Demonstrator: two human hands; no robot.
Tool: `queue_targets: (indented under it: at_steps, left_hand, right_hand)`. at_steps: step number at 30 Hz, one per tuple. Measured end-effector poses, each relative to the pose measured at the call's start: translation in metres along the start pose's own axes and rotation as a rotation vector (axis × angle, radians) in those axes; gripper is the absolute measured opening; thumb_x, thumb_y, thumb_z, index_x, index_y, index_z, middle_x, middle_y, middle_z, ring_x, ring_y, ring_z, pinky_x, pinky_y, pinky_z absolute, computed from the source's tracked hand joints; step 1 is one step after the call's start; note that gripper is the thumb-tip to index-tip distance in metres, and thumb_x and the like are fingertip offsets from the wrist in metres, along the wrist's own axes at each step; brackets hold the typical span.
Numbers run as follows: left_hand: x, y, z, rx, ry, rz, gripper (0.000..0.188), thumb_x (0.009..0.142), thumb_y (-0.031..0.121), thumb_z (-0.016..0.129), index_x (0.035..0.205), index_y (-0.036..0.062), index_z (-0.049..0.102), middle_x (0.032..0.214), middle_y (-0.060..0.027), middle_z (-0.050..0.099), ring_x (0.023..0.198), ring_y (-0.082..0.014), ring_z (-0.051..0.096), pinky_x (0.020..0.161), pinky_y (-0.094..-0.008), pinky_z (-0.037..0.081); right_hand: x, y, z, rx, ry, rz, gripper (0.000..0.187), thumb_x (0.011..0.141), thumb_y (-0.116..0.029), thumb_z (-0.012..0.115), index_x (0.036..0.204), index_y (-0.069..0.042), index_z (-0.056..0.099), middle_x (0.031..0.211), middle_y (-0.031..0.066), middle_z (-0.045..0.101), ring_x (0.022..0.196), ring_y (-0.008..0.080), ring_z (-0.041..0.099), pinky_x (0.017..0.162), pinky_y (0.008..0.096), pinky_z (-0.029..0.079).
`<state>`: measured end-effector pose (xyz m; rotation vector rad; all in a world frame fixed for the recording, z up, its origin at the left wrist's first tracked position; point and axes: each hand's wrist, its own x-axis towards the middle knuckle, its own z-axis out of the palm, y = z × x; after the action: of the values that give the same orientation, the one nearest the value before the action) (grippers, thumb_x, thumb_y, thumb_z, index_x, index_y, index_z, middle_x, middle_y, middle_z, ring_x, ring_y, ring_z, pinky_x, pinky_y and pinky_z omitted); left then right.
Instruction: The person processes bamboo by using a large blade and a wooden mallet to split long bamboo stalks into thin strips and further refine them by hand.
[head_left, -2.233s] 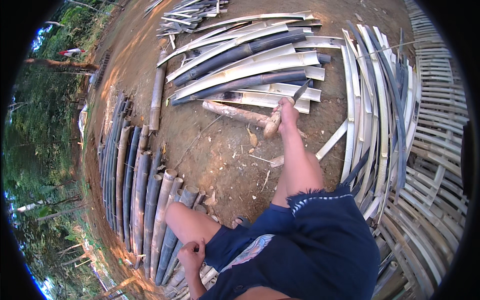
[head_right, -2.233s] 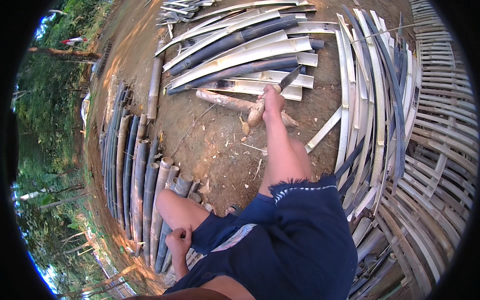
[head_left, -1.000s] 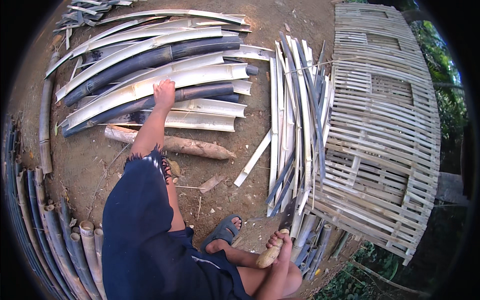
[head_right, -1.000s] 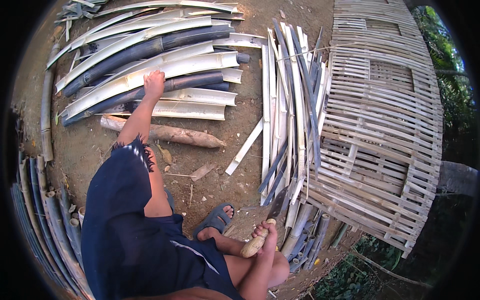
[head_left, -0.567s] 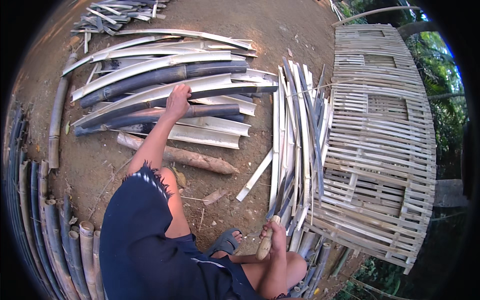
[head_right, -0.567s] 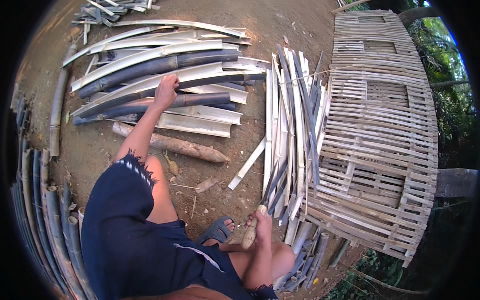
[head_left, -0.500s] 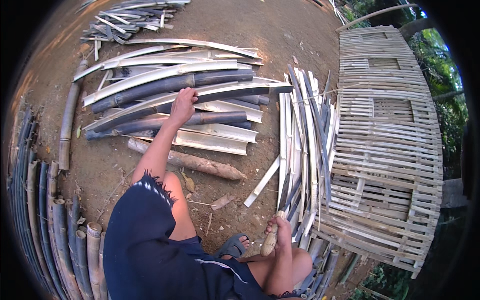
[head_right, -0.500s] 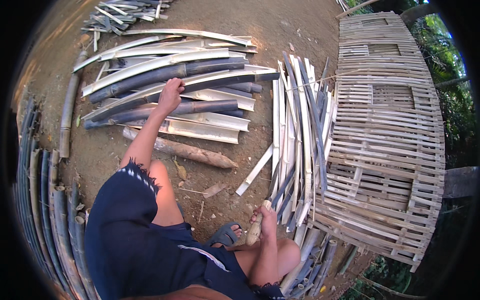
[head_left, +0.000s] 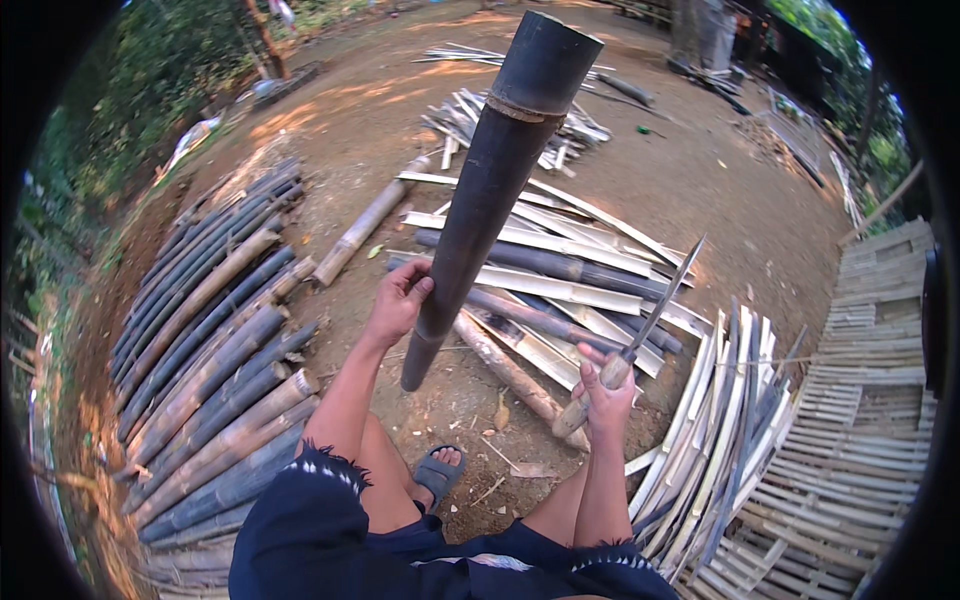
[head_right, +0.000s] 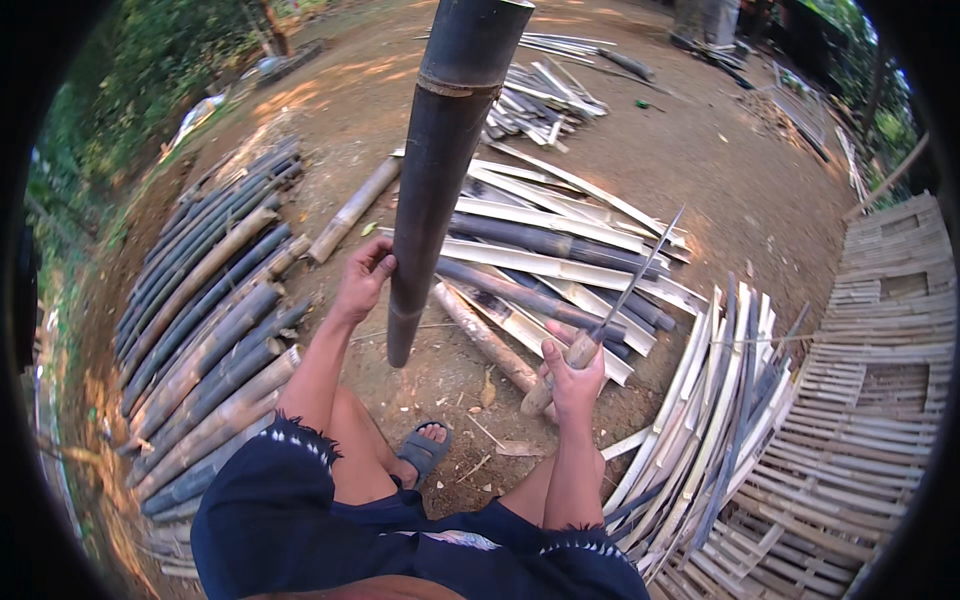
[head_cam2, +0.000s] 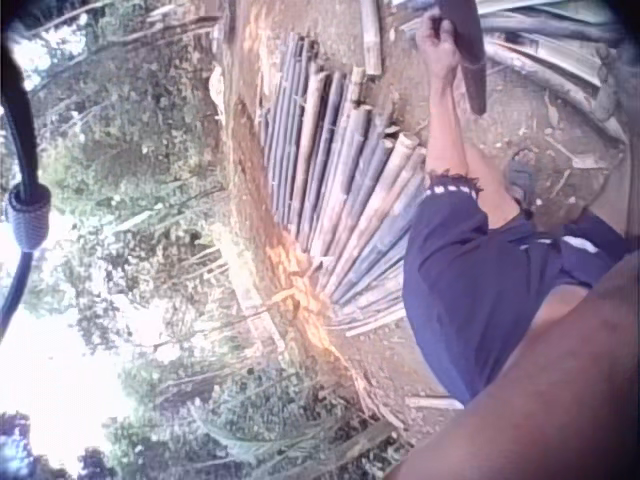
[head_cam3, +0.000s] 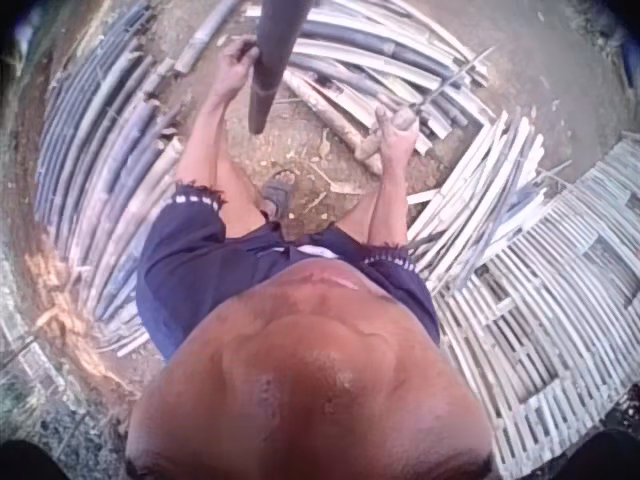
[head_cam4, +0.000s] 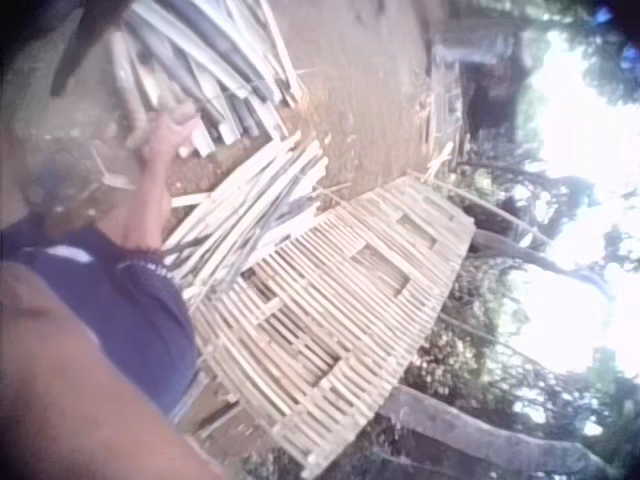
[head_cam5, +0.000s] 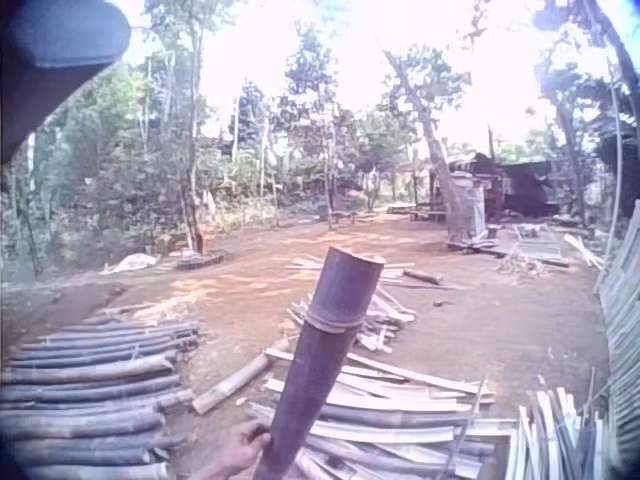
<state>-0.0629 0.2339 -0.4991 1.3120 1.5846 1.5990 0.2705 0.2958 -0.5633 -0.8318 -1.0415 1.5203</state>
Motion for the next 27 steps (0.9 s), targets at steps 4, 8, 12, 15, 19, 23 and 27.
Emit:
queue_targets:
  at_steps: [4,8,12,15,19,23,27]
  left_hand:
    - [-0.071,0.004,-0.024,-0.095,0.033,-0.089,0.015,0.098,0.003,0.062,0.113,0.0010,0.065,0.100,0.0011,0.066,0.093,-0.0080,0.059,0.089,-0.0255,0.047]
    - [-0.128,0.014,-0.046,-0.215,-0.003,-0.184,0.020,0.097,0.016,0.068,0.113,0.0038,0.065,0.101,0.0016,0.067,0.094,-0.0079,0.060,0.088,-0.0255,0.047]
    - [-0.182,0.011,-0.051,-0.231,0.080,-0.156,0.022,0.096,0.020,0.070,0.111,0.0047,0.065,0.101,0.0025,0.066,0.095,-0.0080,0.060,0.089,-0.0259,0.047]
    - [-0.215,0.025,-0.058,-0.167,0.160,-0.150,0.014,0.098,0.008,0.064,0.111,0.0045,0.064,0.101,0.0019,0.066,0.095,-0.0079,0.060,0.089,-0.0262,0.048]
    - [-0.215,0.055,-0.066,-0.206,0.206,-0.104,0.013,0.097,0.001,0.062,0.109,0.0024,0.064,0.098,0.0013,0.066,0.093,-0.0079,0.061,0.086,-0.0255,0.049]
    - [-0.227,0.055,-0.069,-0.097,0.211,-0.094,0.012,0.096,-0.002,0.062,0.108,0.0006,0.064,0.096,-0.0002,0.067,0.092,-0.0086,0.061,0.085,-0.0264,0.050]
    - [-0.252,0.043,-0.083,-0.056,0.212,-0.102,0.011,0.097,-0.001,0.061,0.107,0.0001,0.064,0.094,-0.0027,0.068,0.091,-0.0104,0.062,0.085,-0.0278,0.050]
  right_hand:
    - [0.014,-0.042,0.098,0.010,-0.324,-0.138,0.058,0.083,-0.020,0.085,0.120,0.000,0.044,0.138,0.0206,0.058,0.064,0.0091,0.063,0.055,0.0231,0.054]
    - [-0.017,-0.065,0.180,0.142,-0.537,-0.062,0.058,0.082,-0.021,0.086,0.122,0.002,0.050,0.110,0.0135,0.069,0.061,0.0090,0.061,0.052,0.0223,0.050]
    - [-0.054,-0.063,0.209,0.070,-0.519,0.029,0.055,0.080,-0.020,0.088,0.115,0.004,0.053,0.090,0.0096,0.068,0.055,0.0103,0.060,0.050,0.0236,0.049]
    - [-0.085,-0.071,0.221,0.198,-0.526,0.026,0.045,0.080,-0.013,0.086,0.106,0.001,0.052,0.083,0.0074,0.064,0.058,0.0120,0.059,0.053,0.0266,0.050]
    - [-0.097,-0.092,0.234,0.293,-0.579,0.042,0.048,0.078,-0.007,0.087,0.107,0.001,0.049,0.094,0.0113,0.065,0.060,0.0127,0.061,0.054,0.0269,0.052]
    - [-0.107,-0.100,0.239,0.165,-0.631,-0.088,0.054,0.075,-0.008,0.089,0.107,-0.001,0.046,0.105,0.0158,0.068,0.064,0.0125,0.064,0.055,0.0256,0.053]
    - [-0.138,-0.107,0.242,0.022,-0.670,-0.074,0.057,0.073,-0.010,0.091,0.109,0.000,0.048,0.104,0.0143,0.067,0.063,0.0124,0.063,0.055,0.0258,0.051]
